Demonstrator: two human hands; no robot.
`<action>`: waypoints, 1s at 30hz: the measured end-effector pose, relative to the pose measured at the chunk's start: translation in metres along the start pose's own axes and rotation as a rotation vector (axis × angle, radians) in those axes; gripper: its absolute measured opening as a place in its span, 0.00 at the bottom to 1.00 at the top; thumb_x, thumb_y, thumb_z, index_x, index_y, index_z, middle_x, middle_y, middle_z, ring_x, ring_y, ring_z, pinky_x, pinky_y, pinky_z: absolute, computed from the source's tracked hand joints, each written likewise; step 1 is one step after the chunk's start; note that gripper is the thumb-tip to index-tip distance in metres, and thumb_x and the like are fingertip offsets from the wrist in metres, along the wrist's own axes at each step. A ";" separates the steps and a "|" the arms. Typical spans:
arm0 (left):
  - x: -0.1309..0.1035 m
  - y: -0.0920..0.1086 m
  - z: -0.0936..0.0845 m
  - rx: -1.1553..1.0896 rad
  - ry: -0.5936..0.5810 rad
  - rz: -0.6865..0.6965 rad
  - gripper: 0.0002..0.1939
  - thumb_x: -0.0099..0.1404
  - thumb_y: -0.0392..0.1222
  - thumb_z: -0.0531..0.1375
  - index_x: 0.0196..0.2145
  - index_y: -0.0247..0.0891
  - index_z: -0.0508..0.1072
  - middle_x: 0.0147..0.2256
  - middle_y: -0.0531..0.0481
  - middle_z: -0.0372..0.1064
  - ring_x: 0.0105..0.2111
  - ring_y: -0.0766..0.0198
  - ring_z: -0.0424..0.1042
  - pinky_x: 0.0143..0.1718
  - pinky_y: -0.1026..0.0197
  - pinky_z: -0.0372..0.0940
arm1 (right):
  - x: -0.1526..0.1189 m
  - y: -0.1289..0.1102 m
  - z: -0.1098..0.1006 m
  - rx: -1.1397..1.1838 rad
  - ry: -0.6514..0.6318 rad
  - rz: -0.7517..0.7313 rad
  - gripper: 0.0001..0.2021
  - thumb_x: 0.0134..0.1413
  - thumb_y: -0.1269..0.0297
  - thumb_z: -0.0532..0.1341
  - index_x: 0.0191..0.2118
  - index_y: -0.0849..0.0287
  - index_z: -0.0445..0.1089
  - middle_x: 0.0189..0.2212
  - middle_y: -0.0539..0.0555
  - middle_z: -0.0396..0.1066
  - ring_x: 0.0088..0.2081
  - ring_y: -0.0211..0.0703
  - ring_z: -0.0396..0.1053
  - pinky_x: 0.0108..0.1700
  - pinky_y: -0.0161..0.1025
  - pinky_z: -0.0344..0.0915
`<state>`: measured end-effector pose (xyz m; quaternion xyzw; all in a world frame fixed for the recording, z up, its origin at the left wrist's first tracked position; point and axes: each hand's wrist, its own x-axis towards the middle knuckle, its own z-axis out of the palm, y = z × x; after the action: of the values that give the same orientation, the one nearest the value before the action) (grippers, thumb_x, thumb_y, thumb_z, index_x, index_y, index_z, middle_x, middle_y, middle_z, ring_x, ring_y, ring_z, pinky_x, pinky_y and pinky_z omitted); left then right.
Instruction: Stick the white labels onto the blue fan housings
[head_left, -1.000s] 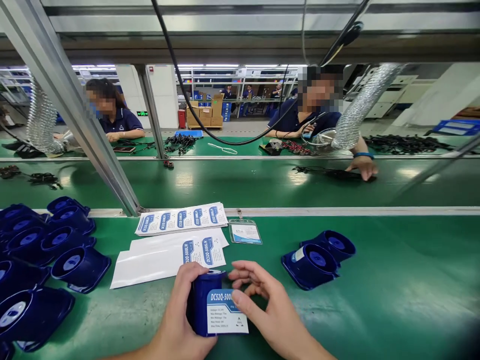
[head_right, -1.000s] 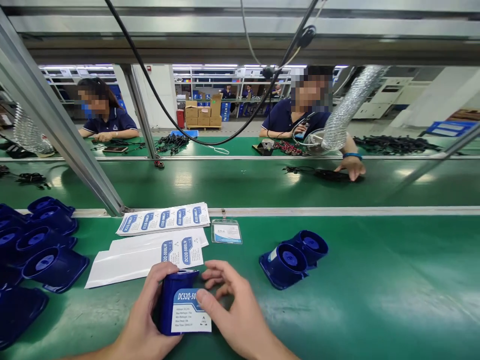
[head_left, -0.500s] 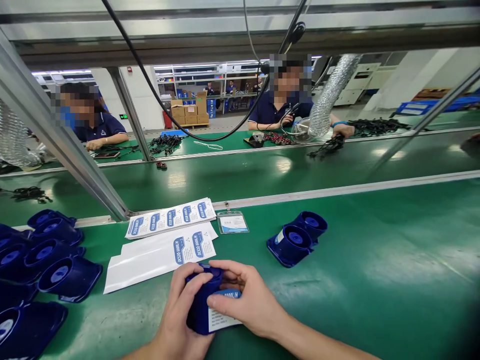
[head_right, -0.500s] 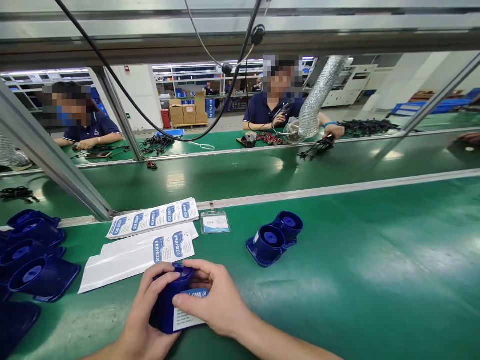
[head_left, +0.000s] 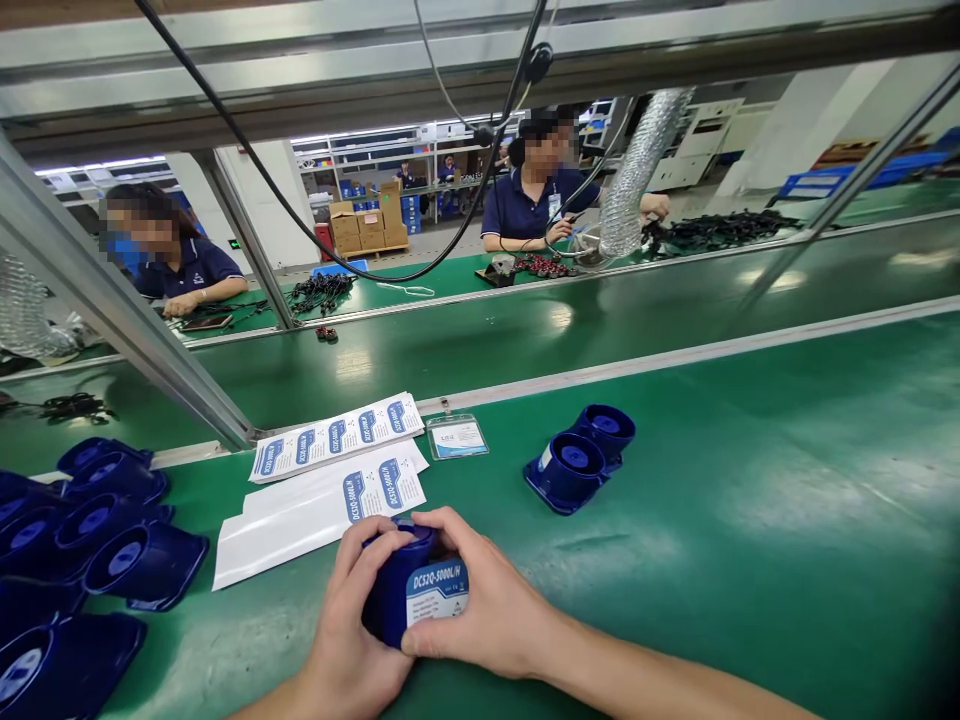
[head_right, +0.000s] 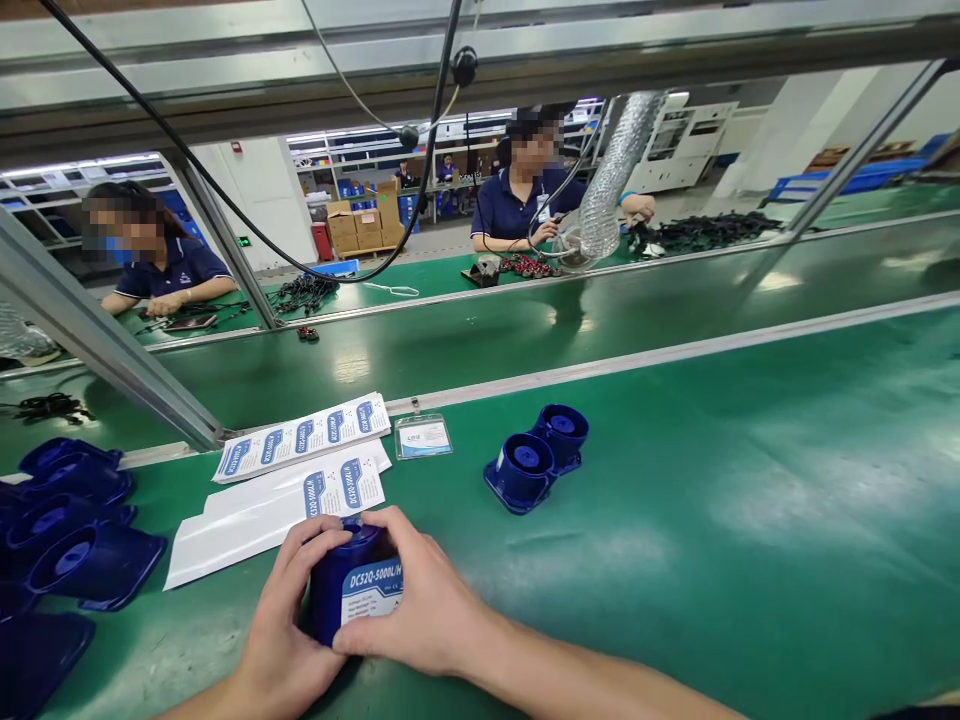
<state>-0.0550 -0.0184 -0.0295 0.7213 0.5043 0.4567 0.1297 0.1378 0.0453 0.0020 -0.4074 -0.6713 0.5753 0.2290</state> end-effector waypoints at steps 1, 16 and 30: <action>0.000 0.000 0.000 0.011 0.000 0.018 0.27 0.66 0.38 0.67 0.61 0.43 0.68 0.58 0.42 0.61 0.59 0.54 0.69 0.60 0.55 0.70 | 0.002 0.001 0.000 0.053 0.004 -0.004 0.46 0.31 0.62 0.82 0.60 0.52 0.66 0.52 0.56 0.76 0.54 0.60 0.73 0.57 0.54 0.69; -0.001 -0.007 0.003 -0.031 0.035 -0.047 0.34 0.62 0.42 0.74 0.61 0.46 0.66 0.56 0.41 0.63 0.58 0.48 0.70 0.59 0.48 0.73 | 0.024 0.015 -0.011 0.475 -0.082 0.026 0.34 0.40 0.54 0.81 0.50 0.60 0.70 0.37 0.57 0.83 0.38 0.50 0.81 0.45 0.47 0.73; -0.002 -0.015 -0.007 -0.538 -0.014 -0.392 0.32 0.69 0.50 0.68 0.62 0.54 0.55 0.72 0.40 0.48 0.73 0.43 0.54 0.66 0.41 0.68 | 0.020 0.016 -0.012 0.166 -0.037 -0.195 0.33 0.44 0.64 0.79 0.57 0.52 0.71 0.51 0.53 0.80 0.49 0.53 0.79 0.51 0.48 0.74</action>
<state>-0.0704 -0.0152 -0.0365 0.5534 0.4941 0.5348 0.4044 0.1407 0.0690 -0.0141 -0.3090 -0.6618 0.6114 0.3044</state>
